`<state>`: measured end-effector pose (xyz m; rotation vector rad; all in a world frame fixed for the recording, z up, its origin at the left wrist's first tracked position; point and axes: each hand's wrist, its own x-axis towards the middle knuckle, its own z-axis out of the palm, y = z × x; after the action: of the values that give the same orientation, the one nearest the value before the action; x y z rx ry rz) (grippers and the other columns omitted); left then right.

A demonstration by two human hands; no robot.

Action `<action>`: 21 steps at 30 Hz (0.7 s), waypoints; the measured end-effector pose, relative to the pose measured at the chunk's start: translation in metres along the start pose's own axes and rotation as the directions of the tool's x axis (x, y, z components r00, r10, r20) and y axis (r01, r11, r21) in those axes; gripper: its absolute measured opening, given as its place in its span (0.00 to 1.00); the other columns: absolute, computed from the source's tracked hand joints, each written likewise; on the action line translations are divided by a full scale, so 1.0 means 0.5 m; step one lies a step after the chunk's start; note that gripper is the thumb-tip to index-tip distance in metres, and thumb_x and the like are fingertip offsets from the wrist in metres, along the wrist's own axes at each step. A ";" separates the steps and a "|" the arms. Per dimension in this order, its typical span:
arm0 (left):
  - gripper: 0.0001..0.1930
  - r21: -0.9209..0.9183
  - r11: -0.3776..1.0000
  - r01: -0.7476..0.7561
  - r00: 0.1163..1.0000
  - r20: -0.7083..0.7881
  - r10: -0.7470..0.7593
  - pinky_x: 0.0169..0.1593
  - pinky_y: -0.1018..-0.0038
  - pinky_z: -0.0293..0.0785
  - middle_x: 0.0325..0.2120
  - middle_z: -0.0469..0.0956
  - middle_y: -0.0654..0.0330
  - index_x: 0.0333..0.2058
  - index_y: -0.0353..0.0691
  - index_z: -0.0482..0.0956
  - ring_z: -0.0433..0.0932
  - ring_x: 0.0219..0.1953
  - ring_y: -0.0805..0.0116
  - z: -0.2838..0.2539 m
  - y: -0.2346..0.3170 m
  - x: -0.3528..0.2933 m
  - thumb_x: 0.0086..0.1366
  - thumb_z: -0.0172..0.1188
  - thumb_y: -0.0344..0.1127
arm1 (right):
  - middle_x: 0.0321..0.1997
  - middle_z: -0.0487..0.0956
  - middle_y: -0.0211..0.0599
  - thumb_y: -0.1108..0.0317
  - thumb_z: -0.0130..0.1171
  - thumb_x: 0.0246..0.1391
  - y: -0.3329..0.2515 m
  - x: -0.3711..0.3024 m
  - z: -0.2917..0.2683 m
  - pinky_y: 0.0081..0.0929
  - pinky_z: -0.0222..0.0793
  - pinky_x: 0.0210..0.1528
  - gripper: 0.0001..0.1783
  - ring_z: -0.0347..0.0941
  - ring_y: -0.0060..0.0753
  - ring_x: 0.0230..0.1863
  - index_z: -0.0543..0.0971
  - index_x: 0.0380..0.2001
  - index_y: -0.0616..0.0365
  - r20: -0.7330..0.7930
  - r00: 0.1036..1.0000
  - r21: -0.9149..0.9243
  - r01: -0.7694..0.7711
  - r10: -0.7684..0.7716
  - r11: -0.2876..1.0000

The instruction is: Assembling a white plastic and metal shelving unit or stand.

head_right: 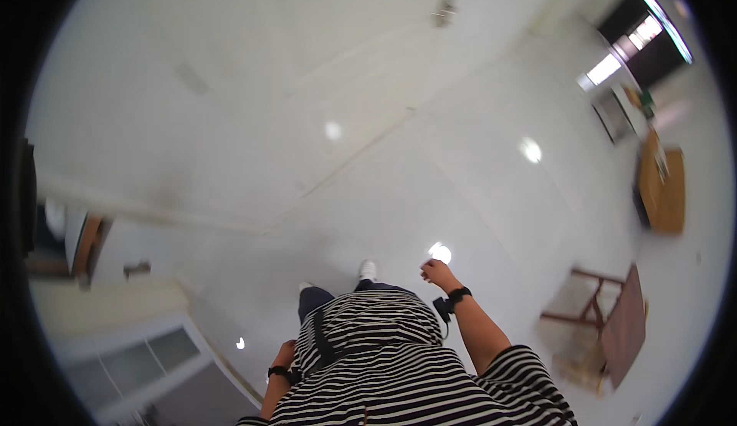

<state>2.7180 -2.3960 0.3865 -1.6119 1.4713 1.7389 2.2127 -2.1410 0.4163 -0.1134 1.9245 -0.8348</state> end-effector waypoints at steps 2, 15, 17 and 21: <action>0.17 0.115 0.983 -0.144 0.989 -0.025 0.148 0.29 0.70 0.77 0.31 0.81 0.51 0.44 0.32 0.78 0.80 0.32 0.65 -0.010 -0.033 0.053 0.65 0.52 0.39 | 0.29 0.80 0.37 0.62 0.52 0.58 -0.016 -0.047 -0.072 0.25 0.72 0.30 0.15 0.76 0.26 0.28 0.76 0.37 0.64 -0.003 0.998 0.039 0.064 -0.064 0.997; 0.13 0.480 0.852 0.208 0.978 -0.113 -0.176 0.37 0.59 0.76 0.30 0.78 0.55 0.42 0.39 0.71 0.79 0.33 0.61 0.051 0.735 0.230 0.65 0.50 0.41 | 0.40 0.80 0.38 0.69 0.56 0.56 -0.289 -0.353 -0.669 0.27 0.72 0.37 0.10 0.75 0.32 0.36 0.78 0.42 0.58 -0.545 0.703 -0.099 0.487 -0.456 0.868; 0.11 0.549 0.791 0.271 0.963 -0.156 -0.222 0.35 0.60 0.74 0.27 0.78 0.55 0.39 0.40 0.71 0.79 0.31 0.60 0.093 0.835 0.300 0.64 0.50 0.41 | 0.42 0.79 0.38 0.71 0.58 0.53 -0.288 -0.404 -0.729 0.27 0.72 0.37 0.13 0.76 0.37 0.38 0.78 0.43 0.57 -0.563 0.599 -0.288 0.504 -0.569 0.814; 0.16 0.833 0.546 -0.084 0.981 0.164 -0.100 0.29 0.67 0.75 0.27 0.79 0.55 0.40 0.34 0.75 0.78 0.28 0.65 0.468 1.199 0.418 0.61 0.51 0.41 | 0.44 0.79 0.41 0.75 0.59 0.48 -0.375 -0.536 -0.925 0.28 0.72 0.38 0.15 0.76 0.38 0.40 0.78 0.42 0.58 -0.615 0.508 -0.374 0.486 -0.603 0.790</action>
<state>2.0537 -2.5187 0.4218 -0.8726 1.7752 0.8384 1.9161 -1.9394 0.8550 -0.6129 2.7713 -1.2837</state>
